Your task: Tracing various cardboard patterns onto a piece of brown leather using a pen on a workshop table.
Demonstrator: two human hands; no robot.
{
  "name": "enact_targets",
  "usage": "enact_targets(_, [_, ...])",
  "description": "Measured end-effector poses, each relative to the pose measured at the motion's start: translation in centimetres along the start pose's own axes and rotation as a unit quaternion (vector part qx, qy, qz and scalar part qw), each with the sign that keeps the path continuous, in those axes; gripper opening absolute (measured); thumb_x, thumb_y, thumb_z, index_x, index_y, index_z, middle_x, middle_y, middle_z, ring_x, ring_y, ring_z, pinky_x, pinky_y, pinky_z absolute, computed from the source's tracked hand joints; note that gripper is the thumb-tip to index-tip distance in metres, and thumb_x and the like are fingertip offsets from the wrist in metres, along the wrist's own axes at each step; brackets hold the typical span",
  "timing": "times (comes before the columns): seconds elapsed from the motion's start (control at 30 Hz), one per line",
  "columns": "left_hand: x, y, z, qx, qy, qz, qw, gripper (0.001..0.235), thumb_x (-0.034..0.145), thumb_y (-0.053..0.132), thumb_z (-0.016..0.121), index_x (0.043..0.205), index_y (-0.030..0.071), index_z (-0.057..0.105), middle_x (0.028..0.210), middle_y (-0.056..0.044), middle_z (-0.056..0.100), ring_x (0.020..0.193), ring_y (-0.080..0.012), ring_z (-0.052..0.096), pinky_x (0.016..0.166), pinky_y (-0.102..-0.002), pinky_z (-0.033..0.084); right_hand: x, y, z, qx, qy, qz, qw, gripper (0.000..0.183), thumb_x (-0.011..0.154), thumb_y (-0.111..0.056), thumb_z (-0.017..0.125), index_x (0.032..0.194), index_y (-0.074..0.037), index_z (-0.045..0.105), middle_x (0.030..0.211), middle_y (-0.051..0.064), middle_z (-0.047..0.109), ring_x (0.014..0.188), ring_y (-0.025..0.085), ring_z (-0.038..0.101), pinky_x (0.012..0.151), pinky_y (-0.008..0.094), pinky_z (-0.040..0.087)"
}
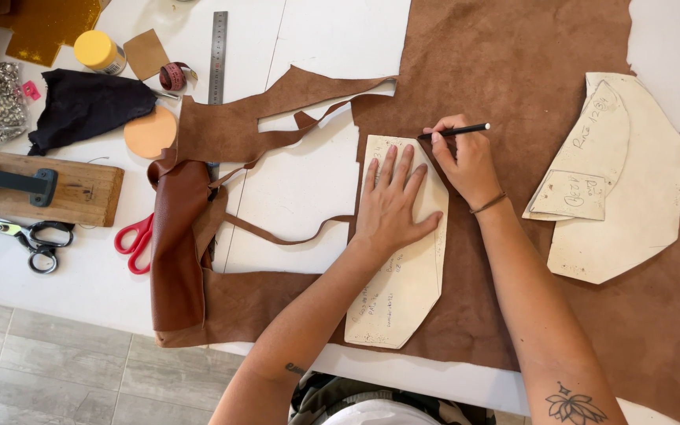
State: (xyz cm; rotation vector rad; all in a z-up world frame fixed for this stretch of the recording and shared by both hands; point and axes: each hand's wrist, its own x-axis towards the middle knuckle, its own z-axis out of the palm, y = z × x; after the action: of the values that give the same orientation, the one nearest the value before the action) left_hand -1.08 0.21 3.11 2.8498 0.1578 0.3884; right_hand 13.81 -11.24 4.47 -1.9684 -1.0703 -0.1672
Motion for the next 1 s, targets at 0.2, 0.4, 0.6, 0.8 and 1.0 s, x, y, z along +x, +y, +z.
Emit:
enact_targets(0.2, [0.0,-0.3,-0.7,-0.01,-0.057,-0.007,0.998,0.108,0.065,0.086,0.059,0.151,0.023,0.042,0.168,-0.009,0.026,0.158,-0.0324,0.019,0.128,-0.053,0.01,-0.6,-0.9,-0.8,-0.066,-0.037,-0.001,0.997,0.009,0.107,-0.015,0.059,0.11,-0.006,0.059,0.098,0.015,0.07,0.095,0.04,0.069,0.074,0.048,0.057])
enact_targets(0.4, [0.0,-0.4,0.0,-0.017,-0.037,-0.007,0.999,0.111,0.061,0.088,0.064,0.149,0.024,0.046,0.167,-0.009,0.028,0.158,-0.0315,0.02,0.128,-0.052,0.012,-3.8,-2.0,-2.9,-0.098,-0.06,0.013,0.993,0.008,0.107,-0.017,0.058,0.11,-0.009,0.059,0.099,0.014,0.072,0.097,0.039,0.07,0.077,0.047,0.056])
enact_targets(0.6, [0.0,-0.4,-0.3,-0.027,-0.047,-0.005,0.999,0.106,0.066,0.086,0.063,0.149,0.023,0.048,0.167,-0.01,0.026,0.158,-0.033,0.018,0.128,-0.053,0.012,-7.5,-3.9,-4.9,-0.095,-0.058,0.041,0.993,0.007,0.106,-0.016,0.058,0.108,-0.009,0.059,0.1,0.013,0.074,0.097,0.037,0.072,0.08,0.044,0.057])
enact_targets(0.8, [0.0,-0.3,-0.2,-0.024,-0.043,-0.001,0.999,0.104,0.066,0.086,0.064,0.148,0.023,0.048,0.166,-0.01,0.026,0.157,-0.0351,0.018,0.127,-0.055,0.011,-8.7,-4.5,-5.1,-0.098,-0.045,0.043,0.993,0.007,0.106,-0.015,0.059,0.106,-0.009,0.058,0.1,0.012,0.074,0.096,0.036,0.072,0.078,0.042,0.057])
enact_targets(1.0, [-0.2,-1.0,3.5,-0.074,0.067,0.175,0.98,0.039,0.08,0.057,0.072,0.099,0.026,0.058,0.106,0.004,0.052,0.119,-0.023,0.058,0.097,-0.044,0.049,-9.6,-2.7,-4.7,-0.083,0.015,0.07,0.994,0.009,0.109,-0.017,0.055,0.11,-0.008,0.056,0.1,0.016,0.069,0.091,0.04,0.069,0.074,0.044,0.055])
